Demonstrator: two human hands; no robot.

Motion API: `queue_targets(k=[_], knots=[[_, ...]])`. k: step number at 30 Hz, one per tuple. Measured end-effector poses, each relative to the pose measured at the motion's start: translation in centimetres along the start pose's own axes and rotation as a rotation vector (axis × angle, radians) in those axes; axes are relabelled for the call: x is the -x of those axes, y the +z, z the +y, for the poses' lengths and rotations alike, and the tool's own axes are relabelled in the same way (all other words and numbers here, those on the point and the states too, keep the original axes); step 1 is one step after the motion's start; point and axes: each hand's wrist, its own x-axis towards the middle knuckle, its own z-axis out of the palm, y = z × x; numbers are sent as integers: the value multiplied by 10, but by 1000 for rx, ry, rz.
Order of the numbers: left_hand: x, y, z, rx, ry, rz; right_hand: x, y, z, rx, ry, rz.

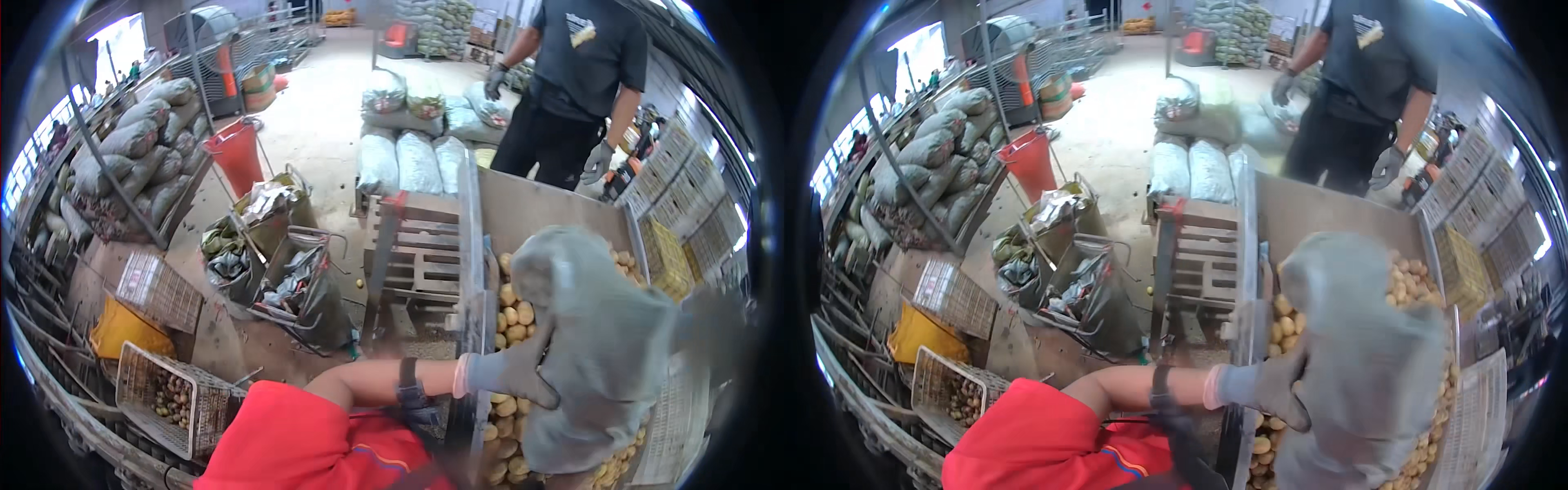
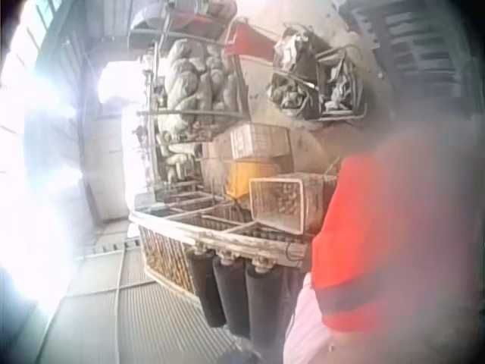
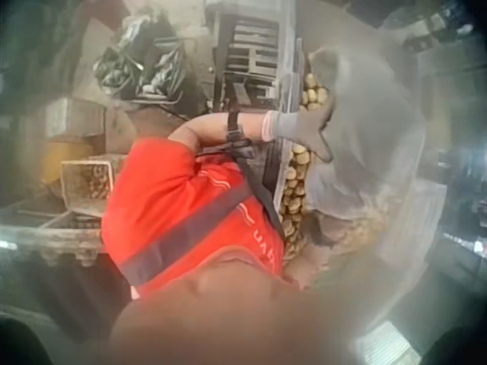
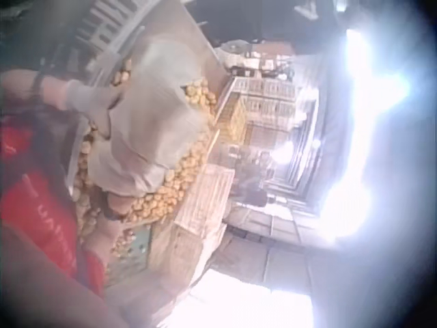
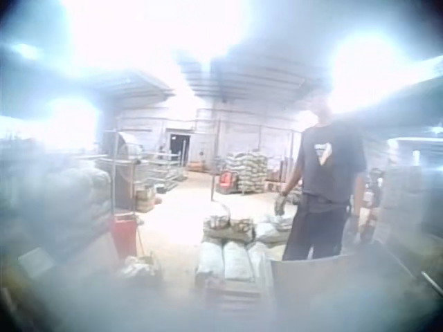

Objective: The person sorts potatoes on a vibrating metal conveyor, pushing them along the rails and clearing debris. They lift and empty large mesh bags of potatoes onto the sorting table and occasionally move small waste items into a separate bin.

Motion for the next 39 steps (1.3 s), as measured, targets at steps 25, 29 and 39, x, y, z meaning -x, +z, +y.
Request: queue_targets(k=[25, 29, 39], knots=[[362, -447, -63, -1181, -1317, 928, -35, 130, 109, 693, -90, -38], [378, -466, -169, -922, -790, 850, 3, 118, 100, 1068, -89, 225], [350, -575, -164, -1020, -1512, -32, 77, 61, 62, 1270, -83, 580]])
